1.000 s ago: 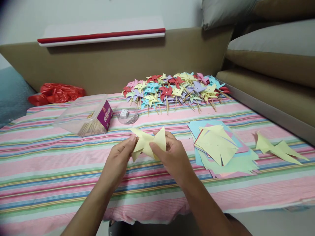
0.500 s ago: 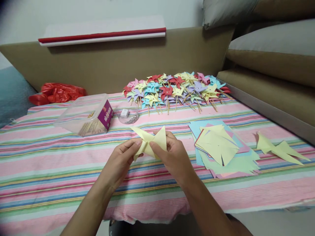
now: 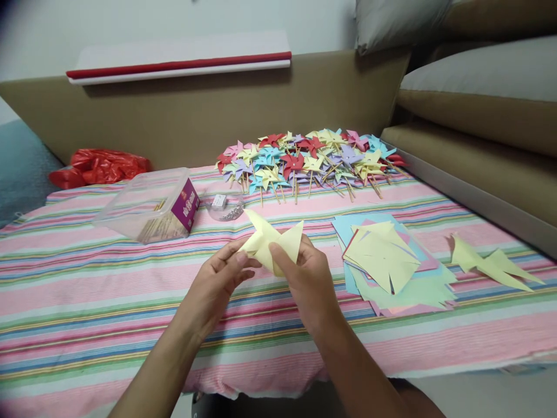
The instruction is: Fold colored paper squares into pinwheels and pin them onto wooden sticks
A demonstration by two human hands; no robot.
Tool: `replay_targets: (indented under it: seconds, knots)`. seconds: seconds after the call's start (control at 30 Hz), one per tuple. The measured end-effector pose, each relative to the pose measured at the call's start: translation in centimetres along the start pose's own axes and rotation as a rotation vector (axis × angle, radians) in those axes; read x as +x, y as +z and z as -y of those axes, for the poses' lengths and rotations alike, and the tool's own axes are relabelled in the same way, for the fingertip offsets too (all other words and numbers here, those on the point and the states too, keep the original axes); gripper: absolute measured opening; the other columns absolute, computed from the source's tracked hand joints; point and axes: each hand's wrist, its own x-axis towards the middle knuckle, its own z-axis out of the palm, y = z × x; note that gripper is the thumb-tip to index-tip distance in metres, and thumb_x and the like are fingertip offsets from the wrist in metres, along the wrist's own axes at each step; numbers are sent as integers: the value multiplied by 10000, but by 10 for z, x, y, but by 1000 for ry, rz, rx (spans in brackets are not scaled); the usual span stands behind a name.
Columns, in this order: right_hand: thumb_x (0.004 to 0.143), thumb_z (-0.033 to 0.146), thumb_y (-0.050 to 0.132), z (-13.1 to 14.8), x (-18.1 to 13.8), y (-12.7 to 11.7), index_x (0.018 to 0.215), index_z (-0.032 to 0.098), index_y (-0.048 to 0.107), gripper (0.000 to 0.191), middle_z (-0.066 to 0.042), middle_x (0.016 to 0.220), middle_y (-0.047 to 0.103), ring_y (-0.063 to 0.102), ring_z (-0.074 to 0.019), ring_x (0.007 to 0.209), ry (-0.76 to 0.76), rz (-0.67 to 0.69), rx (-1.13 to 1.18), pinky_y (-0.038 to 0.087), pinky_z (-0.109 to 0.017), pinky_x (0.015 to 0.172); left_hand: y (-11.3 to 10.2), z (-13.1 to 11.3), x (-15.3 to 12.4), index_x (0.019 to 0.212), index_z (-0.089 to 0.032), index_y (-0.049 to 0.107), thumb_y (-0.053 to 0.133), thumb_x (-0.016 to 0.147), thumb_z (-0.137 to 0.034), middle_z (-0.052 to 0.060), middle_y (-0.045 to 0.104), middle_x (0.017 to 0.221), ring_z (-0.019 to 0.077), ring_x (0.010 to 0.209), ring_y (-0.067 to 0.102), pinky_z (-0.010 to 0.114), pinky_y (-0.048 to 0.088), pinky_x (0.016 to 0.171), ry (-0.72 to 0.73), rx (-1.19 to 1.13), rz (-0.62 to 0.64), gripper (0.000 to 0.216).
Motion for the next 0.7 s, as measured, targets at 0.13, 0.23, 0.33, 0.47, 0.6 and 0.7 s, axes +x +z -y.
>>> replay_targets:
  seconds: [0.13, 0.23, 0.33, 0.47, 0.6, 0.7]
  knots:
    - [752, 457, 804, -8, -5, 12, 991, 184, 756, 366, -77, 967, 767, 701, -253, 908, 37, -44, 178, 544, -376, 797, 15, 12, -2, 1037, -203, 782, 875, 713, -305, 55, 762, 962, 161, 876, 672, 242, 491, 767, -12, -101, -40, 352]
    - [767, 444, 796, -13, -9, 21, 996, 182, 741, 352, -74, 971, 770, 705, -256, 931, 27, -71, 224, 547, -390, 827, 23, 19, -1, 946, -187, 800, 859, 736, -309, 50, 760, 957, 147, 880, 666, 236, 504, 792, 4, -191, -107, 250]
    - [786, 434, 785, -17, -13, 28, 1017, 191, 733, 339, -70, 1003, 769, 698, -255, 972, 26, -55, 248, 545, -391, 854, 25, 21, 0, 949, -179, 803, 845, 754, -319, 54, 762, 946, 151, 871, 668, 248, 520, 808, 39, -246, -161, 244]
    - [782, 425, 790, -17, -14, 33, 1027, 190, 714, 348, -74, 1045, 764, 699, -261, 989, 70, -23, 271, 546, -398, 876, 23, 20, 0, 931, -155, 803, 841, 757, -333, 52, 759, 877, 135, 780, 659, 222, 522, 727, 51, -258, -210, 252]
    - [870, 438, 691, -17, -12, 26, 1089, 210, 635, 321, -88, 1118, 728, 703, -246, 982, -5, 44, 164, 564, -378, 812, 15, 15, 3, 883, -136, 796, 825, 778, -325, 66, 771, 886, 132, 760, 672, 202, 532, 688, 41, -283, -251, 218]
    - [930, 327, 609, -16, -9, 11, 1294, 288, 482, 388, -77, 1270, 648, 703, -205, 971, -274, 58, -101, 568, -400, 851, 6, 9, 7, 876, -151, 795, 824, 777, -285, 69, 786, 975, 143, 804, 701, 200, 555, 688, 33, -328, -320, 169]
